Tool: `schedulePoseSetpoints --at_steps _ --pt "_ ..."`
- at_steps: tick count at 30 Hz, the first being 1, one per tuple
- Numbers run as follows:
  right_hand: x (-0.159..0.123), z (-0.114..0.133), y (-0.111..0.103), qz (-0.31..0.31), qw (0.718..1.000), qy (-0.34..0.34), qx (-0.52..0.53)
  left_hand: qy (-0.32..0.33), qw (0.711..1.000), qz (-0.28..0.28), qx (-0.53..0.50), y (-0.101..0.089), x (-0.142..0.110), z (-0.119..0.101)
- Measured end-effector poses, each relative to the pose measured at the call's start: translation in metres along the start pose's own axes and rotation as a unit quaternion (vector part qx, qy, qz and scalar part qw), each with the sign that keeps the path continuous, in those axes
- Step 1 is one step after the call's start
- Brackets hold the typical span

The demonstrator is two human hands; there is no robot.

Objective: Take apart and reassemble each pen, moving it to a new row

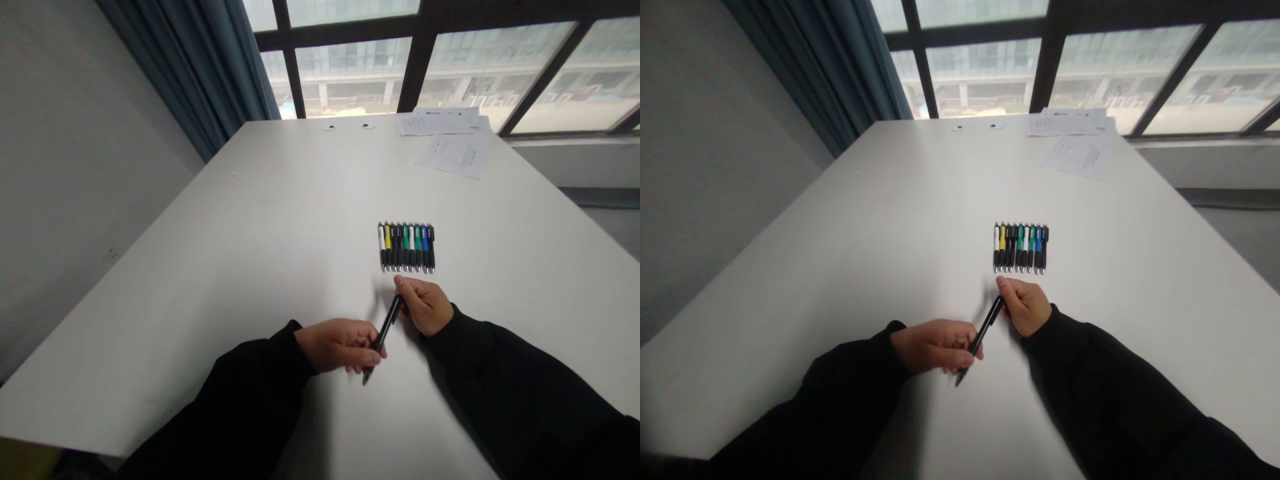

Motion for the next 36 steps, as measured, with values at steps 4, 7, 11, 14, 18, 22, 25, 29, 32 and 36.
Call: schedulePoseSetpoints --at_steps 4,7,11,14,18,22,25,29,32,36 --pt "-0.002 0.005 0.018 0.076 0.994 -0.017 0.081 0.031 0.997 0.002 -0.069 0.016 0.017 0.005" --pt "-0.005 0.011 0.024 0.121 0.985 -0.068 0.106 0.122 0.984 -0.084 -0.099 -0.002 0.019 -0.002" --pt "-0.008 0.015 0.025 0.176 0.978 -0.098 0.052 0.224 0.937 -0.254 -0.086 -0.036 0.008 -0.009" --pt "-0.009 0.019 0.024 0.199 0.974 -0.111 0.016 0.252 0.917 -0.303 -0.062 -0.041 0.002 -0.012" --pt "-0.009 0.022 0.024 0.227 0.966 -0.125 -0.001 0.246 0.92 -0.303 0.023 -0.033 -0.001 -0.018" --pt "-0.01 0.023 0.028 0.263 0.953 -0.15 0.001 0.226 0.913 -0.282 0.187 -0.025 -0.006 -0.024" --pt "-0.009 0.023 0.028 0.27 0.95 -0.156 0.011 0.215 0.912 -0.255 0.237 -0.022 -0.006 -0.024" --pt "-0.009 0.023 0.026 0.248 0.957 -0.15 0.006 0.195 0.926 -0.261 0.19 -0.024 -0.003 -0.021" --pt "-0.012 0.024 0.025 0.221 0.961 -0.166 -0.003 0.191 0.93 -0.27 0.159 -0.025 -0.002 -0.02" --pt "-0.016 0.028 0.025 0.179 0.958 -0.221 -0.026 0.18 0.935 -0.28 0.12 -0.026 -0.002 -0.017"
Point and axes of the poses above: each hand's wrist, its own x-axis towards the middle knuckle, its own y-axis out of the palm, z = x × y, the point moved 5 cm from there along x, towards the middle knuckle, and after that the axes turned 4 degrees about -x, right-handed, at the moved point
